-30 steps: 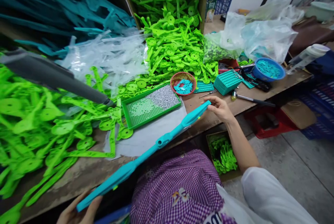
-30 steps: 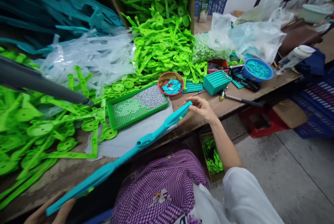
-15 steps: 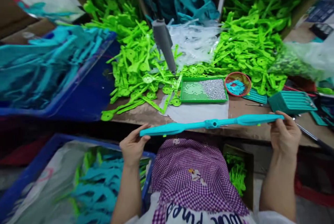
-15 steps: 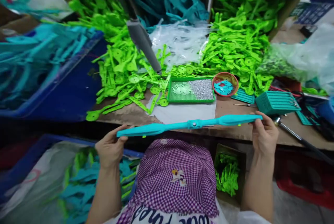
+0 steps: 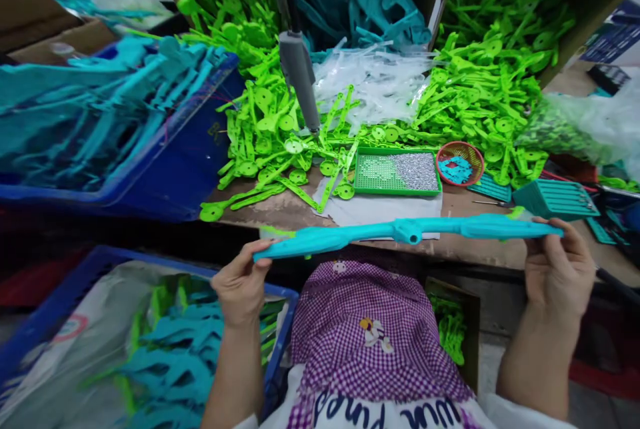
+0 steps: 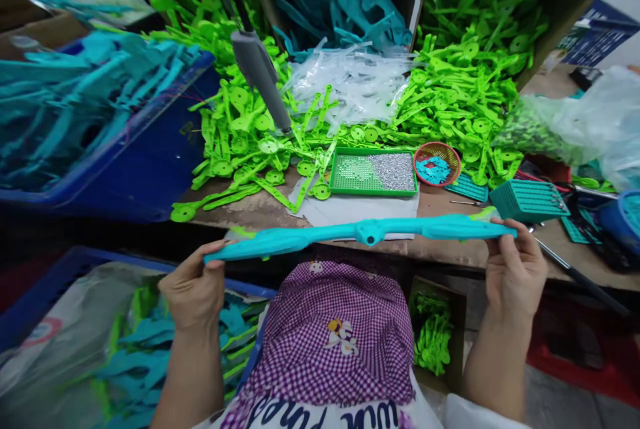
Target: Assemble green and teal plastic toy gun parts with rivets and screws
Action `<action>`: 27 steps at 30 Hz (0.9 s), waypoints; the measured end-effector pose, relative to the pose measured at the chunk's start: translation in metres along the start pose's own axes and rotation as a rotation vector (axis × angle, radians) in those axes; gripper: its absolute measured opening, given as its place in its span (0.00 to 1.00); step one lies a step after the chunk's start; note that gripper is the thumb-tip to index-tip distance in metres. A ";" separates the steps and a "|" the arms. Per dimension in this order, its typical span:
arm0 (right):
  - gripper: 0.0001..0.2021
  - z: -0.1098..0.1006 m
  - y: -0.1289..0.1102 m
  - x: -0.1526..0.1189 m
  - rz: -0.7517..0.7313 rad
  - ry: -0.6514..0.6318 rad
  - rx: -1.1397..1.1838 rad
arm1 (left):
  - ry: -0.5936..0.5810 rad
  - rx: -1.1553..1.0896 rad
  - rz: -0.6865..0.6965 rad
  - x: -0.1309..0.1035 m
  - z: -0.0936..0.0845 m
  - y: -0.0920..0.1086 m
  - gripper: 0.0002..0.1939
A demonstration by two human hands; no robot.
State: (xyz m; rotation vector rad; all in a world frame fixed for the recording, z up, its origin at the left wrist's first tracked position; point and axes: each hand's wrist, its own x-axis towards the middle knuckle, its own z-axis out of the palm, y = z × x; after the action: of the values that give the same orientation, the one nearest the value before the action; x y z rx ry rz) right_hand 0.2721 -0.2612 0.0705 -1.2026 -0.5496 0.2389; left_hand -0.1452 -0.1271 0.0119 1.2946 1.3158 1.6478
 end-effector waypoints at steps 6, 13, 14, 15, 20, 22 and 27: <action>0.13 0.024 0.007 -0.017 0.037 -0.048 0.040 | 0.145 -0.071 -0.124 0.000 -0.007 0.018 0.23; 0.13 0.010 0.027 -0.039 0.166 -0.121 0.082 | 0.121 -0.112 -0.399 -0.010 -0.017 0.020 0.22; 0.13 0.003 0.034 -0.049 0.215 -0.101 0.099 | 0.145 -0.112 -0.455 -0.016 -0.018 0.013 0.21; 0.13 -0.005 0.042 -0.061 0.274 -0.074 0.116 | 0.170 -0.108 -0.518 -0.023 -0.020 0.005 0.20; 0.11 -0.032 0.077 -0.110 0.575 0.156 0.153 | 0.149 -0.079 -0.919 -0.057 -0.029 -0.047 0.17; 0.14 -0.036 0.088 -0.115 0.663 0.166 0.109 | 0.004 -0.081 -1.065 -0.065 -0.032 -0.066 0.15; 0.23 -0.051 0.105 -0.102 0.761 -0.075 -0.027 | -0.223 -0.190 -1.048 -0.070 -0.043 -0.092 0.24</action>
State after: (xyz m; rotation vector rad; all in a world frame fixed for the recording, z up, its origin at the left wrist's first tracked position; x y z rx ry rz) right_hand 0.2239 -0.3128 -0.0677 -1.3928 -0.1341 0.9255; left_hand -0.1726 -0.1782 -0.0974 0.4684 1.3070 0.8226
